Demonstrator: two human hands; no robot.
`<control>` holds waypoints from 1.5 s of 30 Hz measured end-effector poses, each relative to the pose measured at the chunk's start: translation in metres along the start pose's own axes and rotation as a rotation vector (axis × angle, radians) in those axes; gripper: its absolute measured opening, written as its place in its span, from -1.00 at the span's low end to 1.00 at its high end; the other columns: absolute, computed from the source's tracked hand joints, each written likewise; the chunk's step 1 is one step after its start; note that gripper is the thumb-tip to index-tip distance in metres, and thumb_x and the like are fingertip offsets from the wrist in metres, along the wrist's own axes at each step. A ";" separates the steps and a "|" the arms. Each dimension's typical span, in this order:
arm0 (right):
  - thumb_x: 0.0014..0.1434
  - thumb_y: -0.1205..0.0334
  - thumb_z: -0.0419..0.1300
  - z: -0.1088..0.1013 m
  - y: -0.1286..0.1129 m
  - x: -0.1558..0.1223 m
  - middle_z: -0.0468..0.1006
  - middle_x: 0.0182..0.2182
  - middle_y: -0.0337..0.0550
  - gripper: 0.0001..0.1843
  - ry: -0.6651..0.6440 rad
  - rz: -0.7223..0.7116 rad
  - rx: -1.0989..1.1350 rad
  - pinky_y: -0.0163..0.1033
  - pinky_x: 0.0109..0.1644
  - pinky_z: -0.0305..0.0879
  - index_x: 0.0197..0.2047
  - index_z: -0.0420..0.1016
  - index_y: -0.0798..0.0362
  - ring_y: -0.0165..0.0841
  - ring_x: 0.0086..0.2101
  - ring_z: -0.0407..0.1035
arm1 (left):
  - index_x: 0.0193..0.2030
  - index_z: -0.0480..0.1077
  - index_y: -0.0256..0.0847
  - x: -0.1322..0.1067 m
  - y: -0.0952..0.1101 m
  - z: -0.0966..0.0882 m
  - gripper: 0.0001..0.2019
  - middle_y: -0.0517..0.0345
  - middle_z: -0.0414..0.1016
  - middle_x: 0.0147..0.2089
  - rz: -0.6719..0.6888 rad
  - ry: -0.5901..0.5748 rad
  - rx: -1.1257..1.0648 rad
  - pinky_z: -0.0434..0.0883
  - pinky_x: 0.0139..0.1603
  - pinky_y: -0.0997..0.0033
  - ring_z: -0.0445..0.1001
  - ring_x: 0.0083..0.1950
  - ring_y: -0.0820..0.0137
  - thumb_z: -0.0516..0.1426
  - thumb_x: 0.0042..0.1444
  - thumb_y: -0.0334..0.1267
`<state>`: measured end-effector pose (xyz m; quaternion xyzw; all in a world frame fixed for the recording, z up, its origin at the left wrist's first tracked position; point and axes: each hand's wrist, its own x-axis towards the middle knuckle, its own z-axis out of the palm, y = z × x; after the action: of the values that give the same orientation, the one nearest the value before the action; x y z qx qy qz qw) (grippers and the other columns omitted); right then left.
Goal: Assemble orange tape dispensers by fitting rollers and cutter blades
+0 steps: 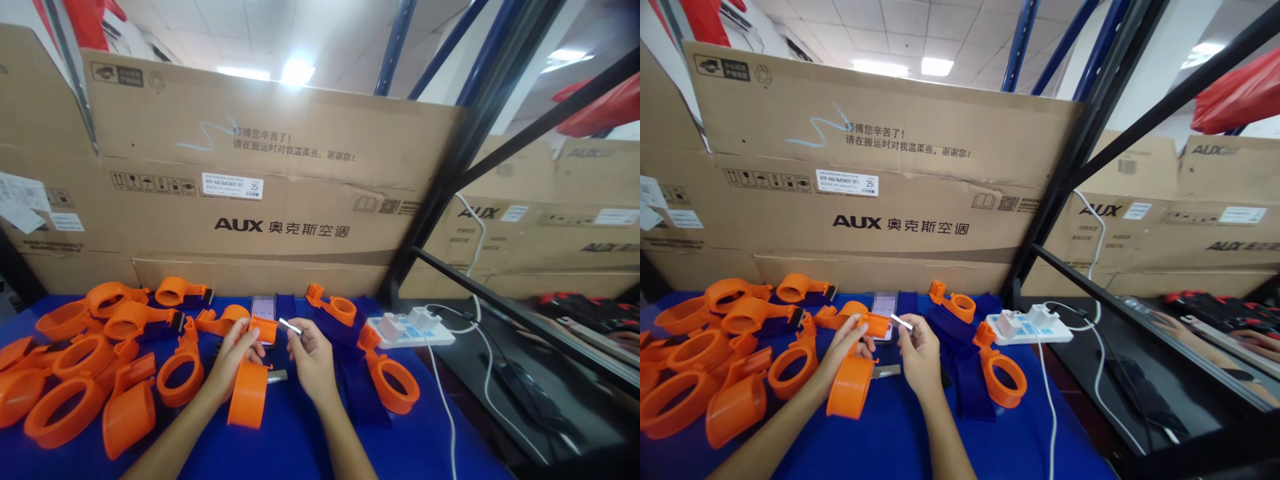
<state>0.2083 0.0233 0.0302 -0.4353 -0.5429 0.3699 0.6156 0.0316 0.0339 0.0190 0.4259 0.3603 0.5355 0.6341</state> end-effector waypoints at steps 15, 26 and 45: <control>0.34 -0.07 0.19 -0.008 0.012 0.002 0.52 -0.38 -0.19 -0.66 -0.013 -0.111 -0.204 -0.29 -0.39 0.27 -0.05 0.54 0.02 -0.35 -0.46 0.32 | -0.06 0.33 -0.12 -0.002 0.000 0.002 -0.56 0.27 0.51 -0.45 -0.032 -0.027 -0.016 0.33 -0.59 0.56 0.45 -0.61 0.47 0.30 0.10 0.11; 0.31 -0.01 0.25 -0.002 0.008 0.002 0.62 -0.10 -0.04 -0.61 -0.024 -0.098 -0.165 -0.21 -0.21 0.44 0.11 0.49 0.00 -0.24 -0.24 0.49 | -0.17 0.44 -0.19 0.002 -0.006 0.003 -0.61 0.22 0.51 -0.51 0.016 0.022 0.076 0.31 -0.53 0.54 0.44 -0.58 0.45 0.30 0.10 0.09; 0.30 -0.06 0.26 -0.006 -0.002 0.000 0.60 -0.25 -0.05 -0.69 -0.041 -0.114 -0.117 -0.21 -0.31 0.40 -0.19 0.71 -0.02 -0.22 -0.29 0.47 | -0.51 0.45 -0.22 -0.005 0.006 0.003 -0.54 0.18 0.41 -0.58 0.095 0.041 0.258 0.18 -0.49 0.49 0.29 -0.55 0.45 0.24 0.18 0.14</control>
<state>0.2138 0.0223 0.0316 -0.4314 -0.5999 0.3107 0.5979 0.0316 0.0288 0.0255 0.5094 0.4187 0.5226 0.5404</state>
